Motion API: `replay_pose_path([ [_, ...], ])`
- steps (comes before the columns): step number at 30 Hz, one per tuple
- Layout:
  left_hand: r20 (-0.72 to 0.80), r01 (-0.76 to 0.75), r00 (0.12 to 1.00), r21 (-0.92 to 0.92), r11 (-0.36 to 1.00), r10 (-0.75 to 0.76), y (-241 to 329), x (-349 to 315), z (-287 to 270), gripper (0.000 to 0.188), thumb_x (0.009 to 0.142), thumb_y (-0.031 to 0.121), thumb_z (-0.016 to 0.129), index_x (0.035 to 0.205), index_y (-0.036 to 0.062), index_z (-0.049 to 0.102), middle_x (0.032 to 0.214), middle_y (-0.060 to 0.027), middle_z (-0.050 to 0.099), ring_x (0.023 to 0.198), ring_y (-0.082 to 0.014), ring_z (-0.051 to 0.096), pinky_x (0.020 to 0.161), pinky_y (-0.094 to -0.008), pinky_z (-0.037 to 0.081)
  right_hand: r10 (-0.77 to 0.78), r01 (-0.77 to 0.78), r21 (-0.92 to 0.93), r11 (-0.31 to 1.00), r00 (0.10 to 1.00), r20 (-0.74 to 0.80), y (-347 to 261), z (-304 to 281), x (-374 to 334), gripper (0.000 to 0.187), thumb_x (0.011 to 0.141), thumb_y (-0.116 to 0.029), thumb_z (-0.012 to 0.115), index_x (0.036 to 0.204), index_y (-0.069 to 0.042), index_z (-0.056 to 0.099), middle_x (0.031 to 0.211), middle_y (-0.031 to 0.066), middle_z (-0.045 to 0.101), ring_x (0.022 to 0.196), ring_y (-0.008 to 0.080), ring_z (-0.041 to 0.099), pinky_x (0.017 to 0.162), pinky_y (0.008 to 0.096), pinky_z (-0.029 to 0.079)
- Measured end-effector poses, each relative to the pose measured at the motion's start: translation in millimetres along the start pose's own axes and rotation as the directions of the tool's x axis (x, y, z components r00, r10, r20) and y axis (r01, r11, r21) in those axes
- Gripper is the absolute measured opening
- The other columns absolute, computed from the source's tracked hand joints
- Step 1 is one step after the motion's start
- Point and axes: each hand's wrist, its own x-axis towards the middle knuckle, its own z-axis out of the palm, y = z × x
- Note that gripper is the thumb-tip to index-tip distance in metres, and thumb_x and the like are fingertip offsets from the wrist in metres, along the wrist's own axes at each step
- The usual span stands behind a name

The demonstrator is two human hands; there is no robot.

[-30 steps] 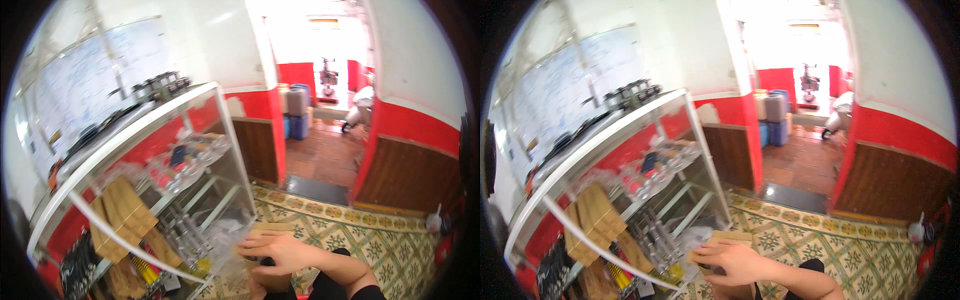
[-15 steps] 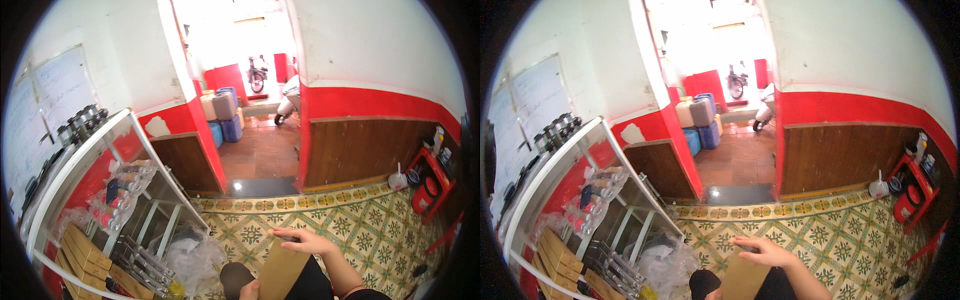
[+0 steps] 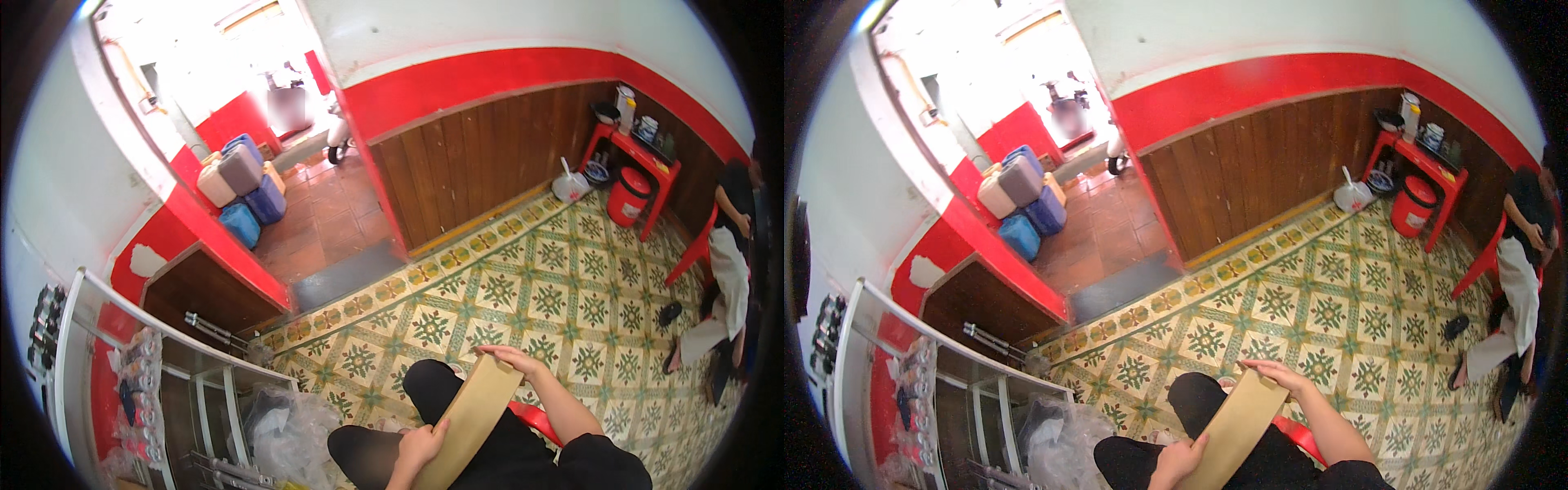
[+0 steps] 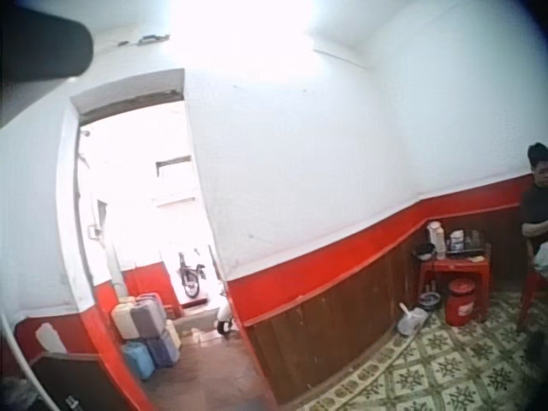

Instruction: The person sits on a stool in a workshop and repeatedly picks up cardboard boxes from a glass display cabinet. They open the boxes and remove plastic-wrapped motorcycle suspension springs, placing the unwrapped items on the floor.

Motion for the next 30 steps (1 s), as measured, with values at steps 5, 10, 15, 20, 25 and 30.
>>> replay_pose_path([
  [5,0.239,-0.034,0.971,0.071,0.997,0.016,14.3,23.1,-27.8,0.083,0.094,0.064,0.022,0.113,-0.0053,0.063,0.112,-0.0321,0.06,0.112,-0.0448,0.056,0.098,-0.0454,0.042,0.195,-0.204,-0.101,0.974,0.976,-0.092,-11.4,3.2,6.4,0.043,0.098,-0.036,0.05,0.135,-0.014,0.054,0.127,0.0038,0.059,0.113,0.0145,0.057,0.093,0.0318,0.047],
  [10,0.151,-0.16,0.979,0.135,0.978,0.14,35.6,3.8,-49.2,0.082,0.086,0.067,0.045,0.125,-0.0049,0.052,0.112,-0.0306,0.062,0.11,-0.0429,0.058,0.096,-0.0461,0.044,0.201,-0.2,0.016,0.98,0.977,-0.067,4.3,-12.4,13.6,0.046,0.097,-0.04,0.048,0.131,-0.008,0.054,0.124,0.008,0.063,0.11,0.0172,0.062,0.093,0.0328,0.049],
  [15,0.188,-0.22,0.961,0.086,0.972,0.201,28.4,-0.9,-47.2,0.082,0.085,0.067,0.049,0.131,-0.0004,0.046,0.106,-0.0287,0.064,0.102,-0.0412,0.063,0.087,-0.0449,0.049,0.264,-0.256,0.072,0.964,0.954,-0.143,0.8,-6.2,10.1,0.041,0.097,-0.038,0.049,0.123,-0.008,0.059,0.117,0.0078,0.066,0.103,0.0183,0.065,0.088,0.0336,0.052],
  [20,0.151,-0.244,0.96,0.049,0.969,0.234,16.1,3.3,-38.2,0.077,0.085,0.064,0.05,0.131,0.002,0.049,0.109,-0.0268,0.064,0.104,-0.0394,0.062,0.09,-0.0439,0.048,0.237,-0.255,-0.028,0.967,0.931,-0.278,-12.0,2.3,7.9,0.04,0.094,-0.043,0.054,0.118,-0.012,0.065,0.104,0.0031,0.065,0.092,0.0131,0.061,0.081,0.0311,0.05],
  [25,0.141,-0.172,0.977,0.072,0.983,0.16,23.5,-13.7,-44.2,0.074,0.085,0.062,0.052,0.132,0.0049,0.051,0.114,-0.0259,0.063,0.109,-0.0385,0.06,0.095,-0.0429,0.047,0.224,-0.227,0.015,0.974,0.945,-0.238,5.0,-6.7,16.6,0.035,0.096,-0.036,0.053,0.111,-0.008,0.066,0.102,0.0057,0.067,0.09,0.0156,0.065,0.078,0.0324,0.054],
  [30,0.146,-0.177,0.976,0.1,0.979,0.161,31.1,-24.7,-49.4,0.075,0.086,0.063,0.05,0.132,0.0036,0.051,0.11,-0.0276,0.063,0.107,-0.0402,0.06,0.094,-0.044,0.048,0.18,-0.165,0.094,0.982,0.965,-0.192,23.0,-18.9,27.2,0.032,0.095,-0.033,0.054,0.11,-0.007,0.066,0.105,0.0073,0.067,0.093,0.0171,0.065,0.079,0.0329,0.054],
])
